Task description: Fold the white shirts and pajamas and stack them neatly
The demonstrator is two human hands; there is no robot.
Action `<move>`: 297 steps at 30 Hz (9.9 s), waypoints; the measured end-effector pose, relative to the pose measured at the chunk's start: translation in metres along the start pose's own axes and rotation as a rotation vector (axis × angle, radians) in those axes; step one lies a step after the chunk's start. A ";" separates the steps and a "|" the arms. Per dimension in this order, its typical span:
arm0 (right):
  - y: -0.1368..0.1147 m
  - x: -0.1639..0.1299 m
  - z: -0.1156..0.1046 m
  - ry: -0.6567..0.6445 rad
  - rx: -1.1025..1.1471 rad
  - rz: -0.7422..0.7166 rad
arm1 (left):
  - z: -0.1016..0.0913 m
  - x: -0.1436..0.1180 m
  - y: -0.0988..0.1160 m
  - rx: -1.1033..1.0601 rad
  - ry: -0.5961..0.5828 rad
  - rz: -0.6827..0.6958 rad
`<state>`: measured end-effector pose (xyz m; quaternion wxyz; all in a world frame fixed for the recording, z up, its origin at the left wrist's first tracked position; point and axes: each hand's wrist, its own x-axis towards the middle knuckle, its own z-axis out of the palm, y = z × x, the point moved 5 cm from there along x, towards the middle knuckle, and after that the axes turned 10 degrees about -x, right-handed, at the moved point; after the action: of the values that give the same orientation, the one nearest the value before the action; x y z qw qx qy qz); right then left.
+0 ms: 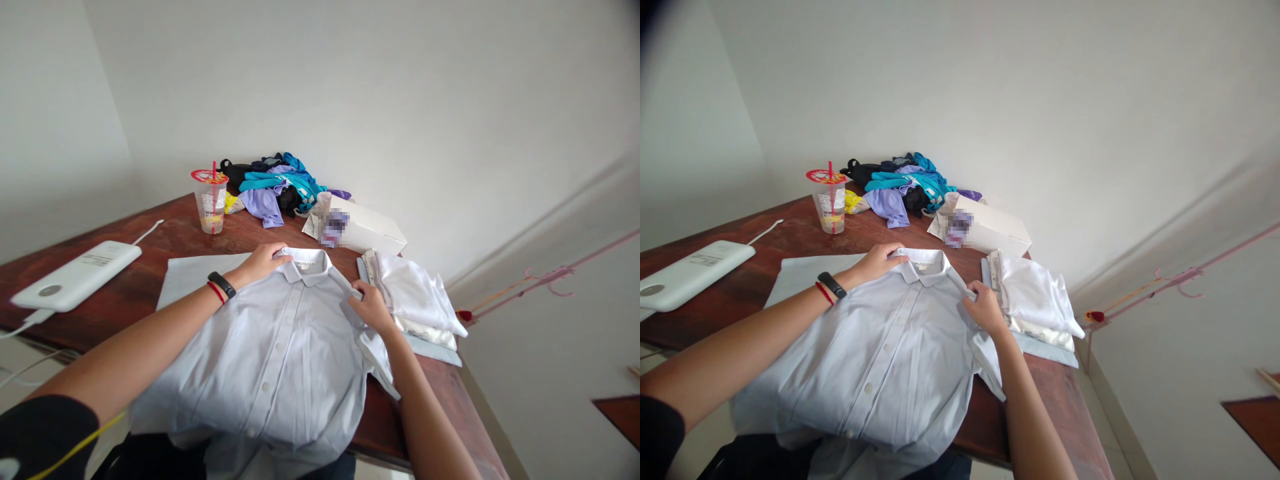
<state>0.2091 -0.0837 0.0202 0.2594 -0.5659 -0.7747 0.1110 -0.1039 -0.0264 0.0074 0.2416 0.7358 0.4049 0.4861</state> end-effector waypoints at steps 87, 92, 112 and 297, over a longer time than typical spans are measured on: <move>-0.034 -0.010 0.000 0.156 0.081 -0.292 | 0.003 -0.018 0.105 0.172 -0.108 0.607; -0.040 -0.010 -0.004 0.164 0.146 -0.227 | -0.005 -0.013 0.092 0.179 -0.065 0.495; -0.010 0.102 0.005 0.092 0.025 0.117 | -0.021 0.075 0.035 0.157 -0.342 0.046; 0.018 0.064 0.033 -0.362 -0.317 -0.010 | -0.008 0.052 -0.045 0.486 -0.353 -0.281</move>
<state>0.1921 -0.0138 0.0016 0.0246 -0.5666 -0.8191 0.0861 -0.1168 0.0412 0.0043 0.1901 0.7818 0.5583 0.2021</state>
